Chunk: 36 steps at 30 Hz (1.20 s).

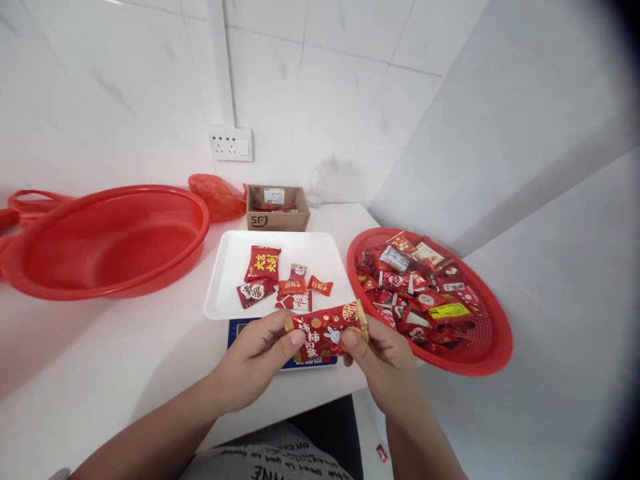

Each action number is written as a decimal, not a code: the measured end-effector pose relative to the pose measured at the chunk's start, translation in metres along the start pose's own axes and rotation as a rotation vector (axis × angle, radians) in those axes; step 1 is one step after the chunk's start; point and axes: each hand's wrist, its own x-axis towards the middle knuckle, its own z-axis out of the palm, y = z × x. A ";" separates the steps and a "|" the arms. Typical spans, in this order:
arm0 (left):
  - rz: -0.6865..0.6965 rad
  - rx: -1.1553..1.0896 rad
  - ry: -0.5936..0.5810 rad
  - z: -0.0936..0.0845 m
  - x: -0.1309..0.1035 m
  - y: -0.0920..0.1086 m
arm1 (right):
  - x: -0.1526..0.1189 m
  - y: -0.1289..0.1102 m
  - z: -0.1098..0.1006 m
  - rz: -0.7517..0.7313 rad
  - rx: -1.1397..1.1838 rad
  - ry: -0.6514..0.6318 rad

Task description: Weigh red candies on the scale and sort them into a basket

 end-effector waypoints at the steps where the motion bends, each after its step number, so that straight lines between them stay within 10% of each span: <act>1: 0.009 -0.008 -0.009 0.000 0.001 0.000 | -0.001 -0.001 0.000 -0.019 -0.016 0.024; 11: 0.126 0.182 0.057 -0.004 0.001 0.005 | -0.005 0.007 -0.002 -0.269 -0.254 0.016; 24: -0.208 -0.472 0.029 -0.001 0.005 -0.002 | -0.002 0.009 0.002 -0.762 -0.582 0.044; 28: -0.183 -0.464 0.031 -0.004 0.006 0.002 | -0.005 0.015 0.004 -0.681 -0.519 0.037; 36: 0.007 -0.249 0.064 -0.009 0.001 0.005 | -0.012 0.020 0.001 -0.020 0.155 -0.122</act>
